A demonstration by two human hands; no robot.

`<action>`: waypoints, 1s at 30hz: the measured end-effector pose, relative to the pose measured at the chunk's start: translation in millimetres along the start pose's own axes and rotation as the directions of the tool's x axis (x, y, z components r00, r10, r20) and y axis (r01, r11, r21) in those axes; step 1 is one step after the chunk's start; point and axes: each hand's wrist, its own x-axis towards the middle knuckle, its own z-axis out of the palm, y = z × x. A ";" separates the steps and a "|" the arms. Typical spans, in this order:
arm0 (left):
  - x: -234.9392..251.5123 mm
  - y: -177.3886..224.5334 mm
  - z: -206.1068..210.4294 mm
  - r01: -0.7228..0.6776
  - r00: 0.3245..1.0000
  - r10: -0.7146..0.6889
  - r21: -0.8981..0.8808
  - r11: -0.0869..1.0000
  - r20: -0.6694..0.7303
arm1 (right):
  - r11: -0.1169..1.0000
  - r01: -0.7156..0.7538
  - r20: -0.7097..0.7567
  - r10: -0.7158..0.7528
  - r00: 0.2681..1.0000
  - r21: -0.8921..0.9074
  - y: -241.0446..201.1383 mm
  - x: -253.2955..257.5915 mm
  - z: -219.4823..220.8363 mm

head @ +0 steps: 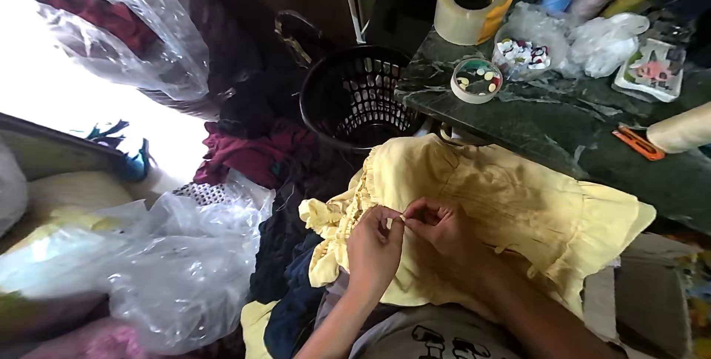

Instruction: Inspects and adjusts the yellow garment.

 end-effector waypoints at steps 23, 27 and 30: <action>10.6 -27.4 -31.4 -0.037 0.999 0.038 0.025 0.999 -0.027 | 0.703 -0.144 -0.242 -0.042 0.969 -0.697 -19.6 58.4 -39.7; 38.7 -21.8 -23.9 -0.051 0.997 0.047 -0.056 0.997 -0.060 | 0.673 -0.104 -0.217 -0.087 0.972 -0.732 -24.2 58.4 -37.7; 47.2 -25.9 -20.6 -0.102 0.992 0.093 -0.120 0.988 -0.082 | 0.631 -0.112 -0.223 -0.099 0.970 -0.768 -28.4 59.1 -39.4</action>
